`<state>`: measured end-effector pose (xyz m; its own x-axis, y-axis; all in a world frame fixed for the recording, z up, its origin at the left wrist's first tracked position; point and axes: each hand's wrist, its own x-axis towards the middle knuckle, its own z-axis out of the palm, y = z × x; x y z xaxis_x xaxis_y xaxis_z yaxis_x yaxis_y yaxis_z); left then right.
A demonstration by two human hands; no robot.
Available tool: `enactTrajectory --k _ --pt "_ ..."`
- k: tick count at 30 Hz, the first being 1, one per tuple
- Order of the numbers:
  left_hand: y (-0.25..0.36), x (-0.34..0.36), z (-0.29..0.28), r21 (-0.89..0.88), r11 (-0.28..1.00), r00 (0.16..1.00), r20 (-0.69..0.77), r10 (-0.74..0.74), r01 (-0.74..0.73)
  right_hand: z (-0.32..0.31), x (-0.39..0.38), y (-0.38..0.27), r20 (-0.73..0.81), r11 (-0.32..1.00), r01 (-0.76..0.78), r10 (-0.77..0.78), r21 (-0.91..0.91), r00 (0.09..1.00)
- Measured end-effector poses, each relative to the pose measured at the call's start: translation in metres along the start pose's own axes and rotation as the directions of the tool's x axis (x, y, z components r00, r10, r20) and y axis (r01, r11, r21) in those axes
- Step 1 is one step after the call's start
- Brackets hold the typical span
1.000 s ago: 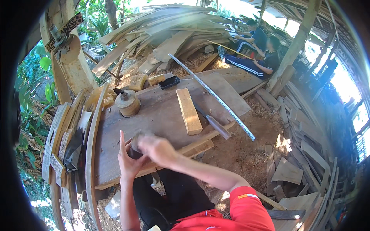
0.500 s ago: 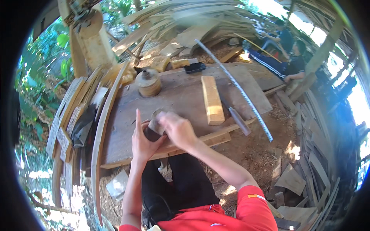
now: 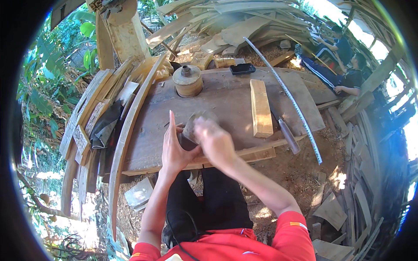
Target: The person uses a round wooden tool to repeatedly press and rub the surface of a rectangular wooden block. They rotate the block to work on different sides and occasionally inspect the surface. The task continues throughout the clip without a visible final state.
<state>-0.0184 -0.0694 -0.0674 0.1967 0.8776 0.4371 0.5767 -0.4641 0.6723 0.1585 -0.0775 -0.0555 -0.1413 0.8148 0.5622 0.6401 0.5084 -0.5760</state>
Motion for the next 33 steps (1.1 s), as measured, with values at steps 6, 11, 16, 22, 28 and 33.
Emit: enactTrajectory --k 6,11,16,22,28,33 --pt "0.005 0.002 -0.002 -0.002 0.997 0.997 0.025 -0.075 0.075 -0.008 0.012 0.006 -0.028 0.981 -0.195 0.195 0.022 0.980" --pt "-0.001 -0.002 -0.003 -0.007 0.999 0.999 0.011 -0.042 0.042 0.003 -0.012 -0.003 0.019 0.983 0.186 -0.186 -0.004 0.982" --pt "0.004 0.000 0.002 0.100 0.994 0.996 -0.076 0.040 -0.033 -0.020 0.013 0.027 -0.081 0.981 -0.069 0.055 -0.181 0.995" --pt "-0.002 -0.002 0.002 0.225 0.971 0.984 -0.136 0.117 -0.084 -0.058 -0.002 0.002 -0.295 0.953 -0.093 0.004 -0.289 0.956" --pt "0.003 -0.003 0.004 0.246 0.964 0.974 -0.172 0.145 -0.100 -0.089 -0.015 0.026 -0.316 0.678 -0.405 0.258 -0.613 0.913" --pt "0.006 -0.002 0.005 0.277 0.959 0.969 -0.215 0.123 -0.061 -0.089 -0.025 0.058 -0.277 0.628 -0.408 0.300 -0.663 0.913"
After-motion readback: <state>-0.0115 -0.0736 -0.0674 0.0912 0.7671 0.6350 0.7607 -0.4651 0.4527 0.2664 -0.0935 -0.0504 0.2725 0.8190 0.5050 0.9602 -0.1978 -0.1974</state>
